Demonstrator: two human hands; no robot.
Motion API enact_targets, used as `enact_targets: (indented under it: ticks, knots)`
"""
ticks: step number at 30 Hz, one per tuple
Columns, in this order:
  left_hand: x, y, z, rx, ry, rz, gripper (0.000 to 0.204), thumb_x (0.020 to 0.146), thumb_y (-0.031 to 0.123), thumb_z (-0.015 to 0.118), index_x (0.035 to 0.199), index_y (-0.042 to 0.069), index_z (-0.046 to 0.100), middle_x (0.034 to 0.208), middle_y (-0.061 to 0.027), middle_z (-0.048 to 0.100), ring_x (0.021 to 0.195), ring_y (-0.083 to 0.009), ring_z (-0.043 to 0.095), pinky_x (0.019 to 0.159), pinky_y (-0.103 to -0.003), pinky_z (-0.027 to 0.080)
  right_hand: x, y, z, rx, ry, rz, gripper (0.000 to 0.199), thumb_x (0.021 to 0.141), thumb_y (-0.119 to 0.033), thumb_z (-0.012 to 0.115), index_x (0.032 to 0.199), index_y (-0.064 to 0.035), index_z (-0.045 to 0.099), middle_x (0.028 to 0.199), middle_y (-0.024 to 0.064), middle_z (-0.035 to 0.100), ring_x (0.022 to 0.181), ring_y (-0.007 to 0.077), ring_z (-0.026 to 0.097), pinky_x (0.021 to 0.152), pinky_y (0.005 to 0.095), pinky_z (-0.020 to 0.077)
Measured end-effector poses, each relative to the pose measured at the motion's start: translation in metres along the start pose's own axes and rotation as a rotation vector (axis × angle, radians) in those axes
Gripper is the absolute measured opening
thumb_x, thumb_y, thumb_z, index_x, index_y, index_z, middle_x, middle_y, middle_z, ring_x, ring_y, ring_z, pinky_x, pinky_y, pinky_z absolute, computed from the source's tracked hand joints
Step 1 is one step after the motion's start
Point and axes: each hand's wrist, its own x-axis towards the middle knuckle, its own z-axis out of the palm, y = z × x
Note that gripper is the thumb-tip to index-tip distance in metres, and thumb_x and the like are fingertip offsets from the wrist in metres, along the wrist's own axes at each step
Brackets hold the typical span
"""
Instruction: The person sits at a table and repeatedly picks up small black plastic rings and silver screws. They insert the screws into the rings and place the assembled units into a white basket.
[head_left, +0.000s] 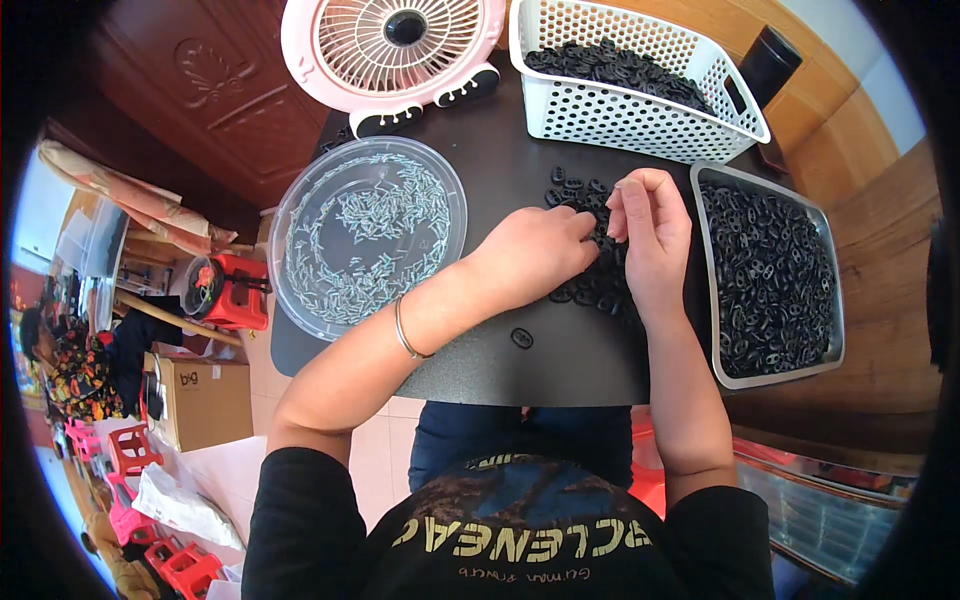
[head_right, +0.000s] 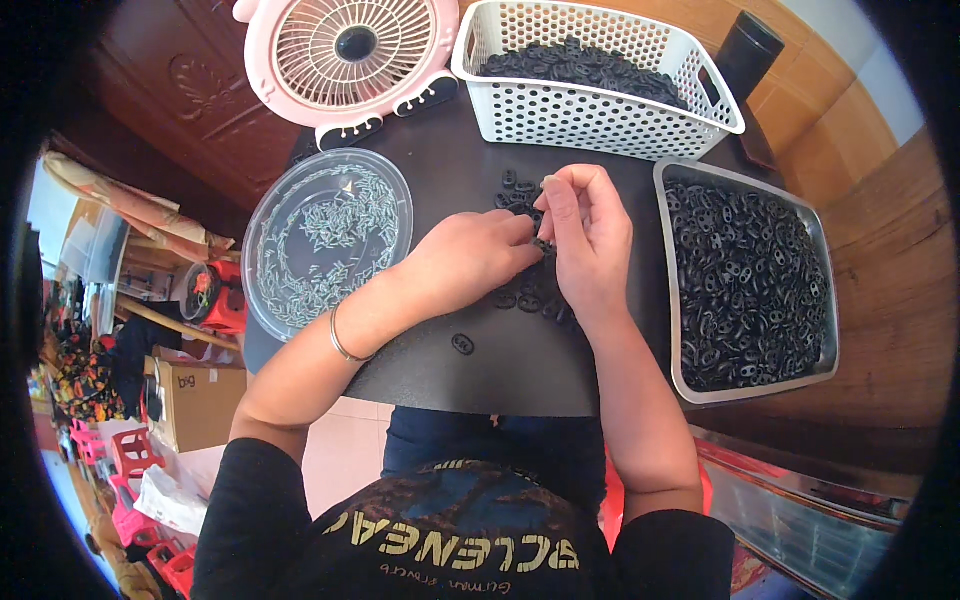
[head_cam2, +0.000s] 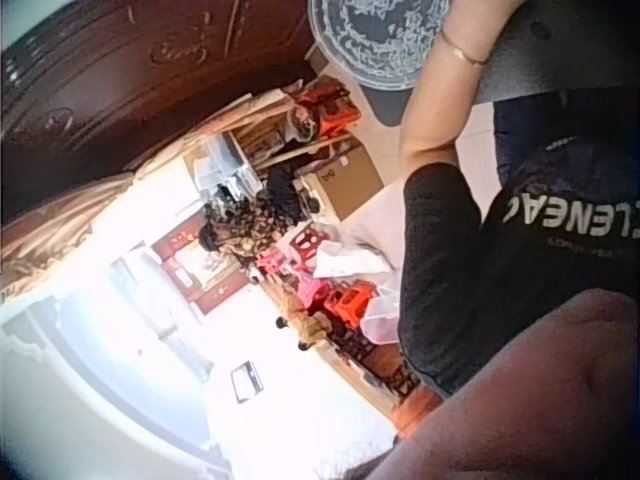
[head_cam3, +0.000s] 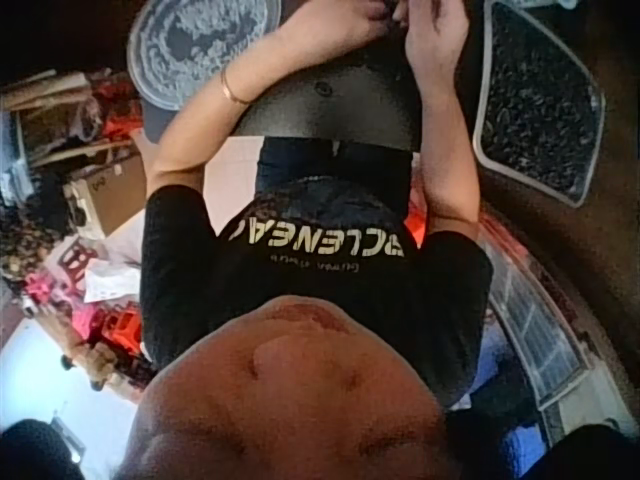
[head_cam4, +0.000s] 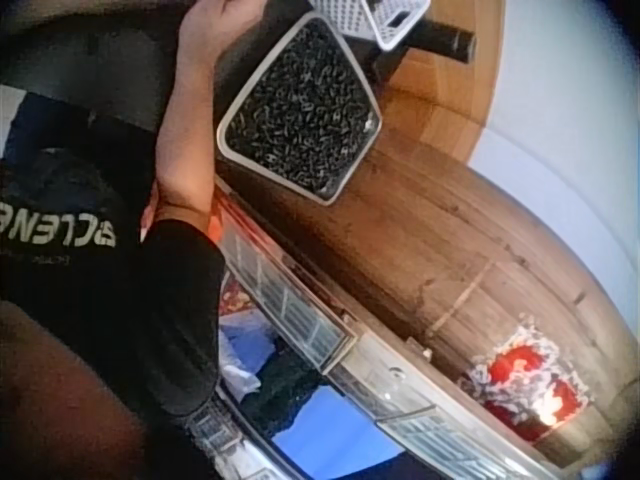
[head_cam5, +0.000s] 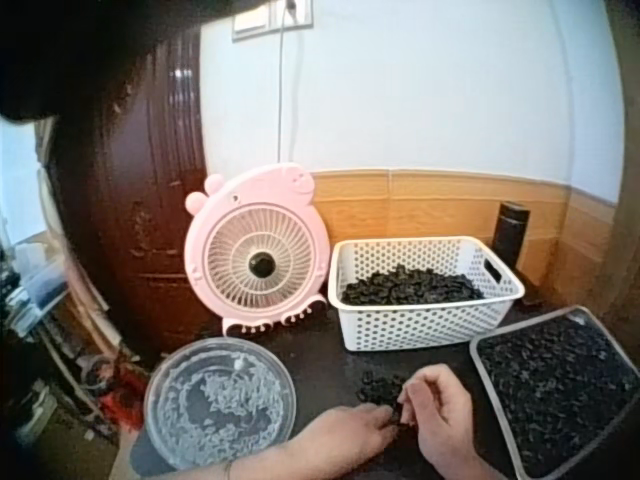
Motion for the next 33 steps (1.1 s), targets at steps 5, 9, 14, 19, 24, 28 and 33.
enact_targets:
  ticks: [5,9,14,19,24,28,33]
  knots:
    - [0.005,0.004,-0.007,0.119,-0.095,0.025,0.009,0.069,0.009,0.055,0.077,0.006,0.058,0.079,-0.0055,0.053,0.076,-0.0202,0.057,0.061,-0.033,0.049,0.001,0.000,0.000,-0.034,-0.006,0.013,0.013,0.088,-0.015,0.052,0.086,-0.0026,0.052,0.072,0.0015,0.053,0.056,0.0026,0.045,0.051,0.0170,0.0370]
    - [0.007,0.002,-0.005,0.136,-0.073,-0.040,0.006,0.068,0.008,0.055,0.073,0.005,0.057,0.077,-0.0064,0.053,0.075,-0.0218,0.057,0.061,-0.034,0.049,0.001,0.001,0.000,-0.037,-0.003,0.029,0.012,0.088,-0.014,0.053,0.086,-0.0021,0.052,0.071,0.0012,0.054,0.057,0.0026,0.046,0.051,0.0170,0.0370]
    - [-0.005,-0.011,-0.013,-0.074,-0.003,-0.212,0.008,0.068,0.006,0.057,0.074,0.001,0.056,0.074,-0.0079,0.055,0.070,-0.0217,0.058,0.063,-0.032,0.049,0.001,0.001,0.001,-0.075,-0.007,0.099,0.010,0.086,-0.012,0.055,0.085,-0.0019,0.054,0.072,0.0013,0.056,0.057,0.0027,0.047,0.051,0.0169,0.0376]
    - [-0.022,-0.016,-0.033,-0.912,0.119,-0.549,0.007,0.073,0.000,0.058,0.079,0.000,0.056,0.075,-0.0054,0.061,0.067,-0.0131,0.061,0.064,-0.022,0.048,-0.003,-0.004,0.005,-0.106,-0.103,0.181,0.008,0.084,-0.008,0.056,0.088,-0.0014,0.057,0.077,0.0023,0.060,0.062,0.0043,0.052,0.056,0.0173,0.0419]
    - [-0.031,-0.013,-0.028,-1.633,0.426,-0.631,0.013,0.078,-0.001,0.057,0.091,0.000,0.056,0.079,-0.0043,0.060,0.070,-0.0109,0.061,0.064,-0.019,0.048,-0.009,-0.002,0.013,-0.022,-0.197,0.235,0.009,0.083,-0.005,0.056,0.090,-0.0007,0.058,0.080,0.0033,0.061,0.071,0.0072,0.057,0.063,0.0196,0.0461]
    - [-0.035,-0.010,-0.029,-1.698,0.421,-0.650,0.017,0.080,-0.002,0.057,0.097,-0.001,0.056,0.083,-0.0062,0.061,0.073,-0.0125,0.062,0.065,-0.020,0.050,-0.009,-0.001,0.014,0.009,-0.238,0.236,0.009,0.083,-0.002,0.055,0.091,-0.0004,0.058,0.083,0.0032,0.060,0.076,0.0079,0.057,0.069,0.0213,0.0461]
    - [-0.035,-0.008,-0.028,-1.760,0.429,-0.666,0.015,0.081,-0.003,0.056,0.096,-0.001,0.056,0.086,-0.0085,0.062,0.076,-0.0155,0.063,0.068,-0.022,0.052,-0.011,-0.001,0.015,0.099,-0.243,0.191,0.009,0.081,0.003,0.056,0.089,-0.0009,0.057,0.087,0.0031,0.058,0.081,0.0083,0.056,0.074,0.0220,0.0451]
